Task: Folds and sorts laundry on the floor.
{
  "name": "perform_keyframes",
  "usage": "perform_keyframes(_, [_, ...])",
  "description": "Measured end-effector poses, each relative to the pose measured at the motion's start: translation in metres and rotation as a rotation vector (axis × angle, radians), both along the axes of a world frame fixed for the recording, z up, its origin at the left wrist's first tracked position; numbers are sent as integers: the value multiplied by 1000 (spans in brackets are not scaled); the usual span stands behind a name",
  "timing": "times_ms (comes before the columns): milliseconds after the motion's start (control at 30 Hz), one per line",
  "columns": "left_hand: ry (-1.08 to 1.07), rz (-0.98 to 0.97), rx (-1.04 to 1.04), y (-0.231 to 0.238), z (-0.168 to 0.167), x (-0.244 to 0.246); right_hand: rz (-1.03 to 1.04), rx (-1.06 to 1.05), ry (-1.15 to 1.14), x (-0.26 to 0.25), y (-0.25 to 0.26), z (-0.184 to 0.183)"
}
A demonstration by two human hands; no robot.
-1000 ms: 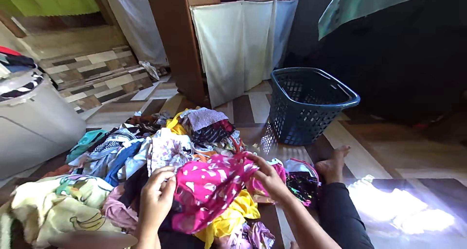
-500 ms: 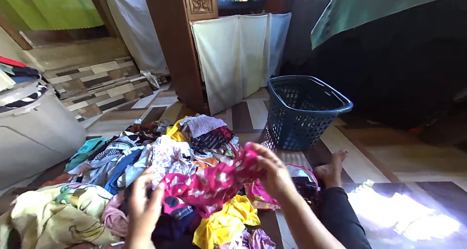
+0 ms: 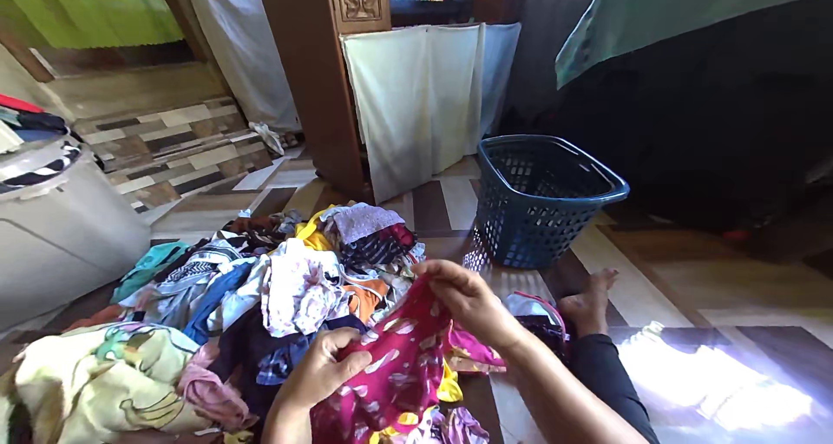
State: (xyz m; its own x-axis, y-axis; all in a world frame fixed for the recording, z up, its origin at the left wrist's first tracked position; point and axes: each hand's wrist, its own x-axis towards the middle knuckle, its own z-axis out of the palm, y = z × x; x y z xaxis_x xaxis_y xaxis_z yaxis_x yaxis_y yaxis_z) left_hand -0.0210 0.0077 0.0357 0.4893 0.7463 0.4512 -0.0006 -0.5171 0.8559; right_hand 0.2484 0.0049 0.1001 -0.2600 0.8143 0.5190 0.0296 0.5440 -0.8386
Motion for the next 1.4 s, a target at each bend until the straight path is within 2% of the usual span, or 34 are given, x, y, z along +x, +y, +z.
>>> perform_keyframes(167, [92, -172, 125, -2, 13, -16, -152, -30, 130, 16, 4, 8])
perform_keyframes(300, [119, -64, 142, -8, 18, -31, -274, 70, 47, 22, 7, 10])
perform_keyframes(467, [-19, 109, 103, -13, 26, -48, -366, 192, -131, 30, 10, 11])
perform_keyframes(633, [-112, 88, 111, -7, 39, -63, -439, 201, -202, 40, 14, 16])
perform_keyframes(700, [-45, 112, 154, -1, 44, -66, -431, 149, -168, 45, 17, 17])
perform_keyframes(800, [86, 259, 229, 7, 51, -60, -322, -33, 23, 49, 16, 21])
perform_keyframes(933, [203, 268, 382, 20, 59, -59, -147, -169, 274, 58, 13, 24])
perform_keyframes(1033, [191, 245, 393, 22, 66, -59, 31, -170, 422, 69, 14, 24])
perform_keyframes(1133, [100, 183, 333, 24, 75, -59, 125, -128, 446, 76, 14, 27])
perform_keyframes(1233, [-31, 138, 268, 28, 83, -57, 104, -100, 448, 82, 17, 32])
perform_keyframes(1333, [-88, 233, 204, 33, 90, -53, -33, -135, 426, 86, 22, 34])
perform_keyframes(1400, [-31, 333, 197, 39, 94, -52, -149, -172, 377, 88, 27, 33])
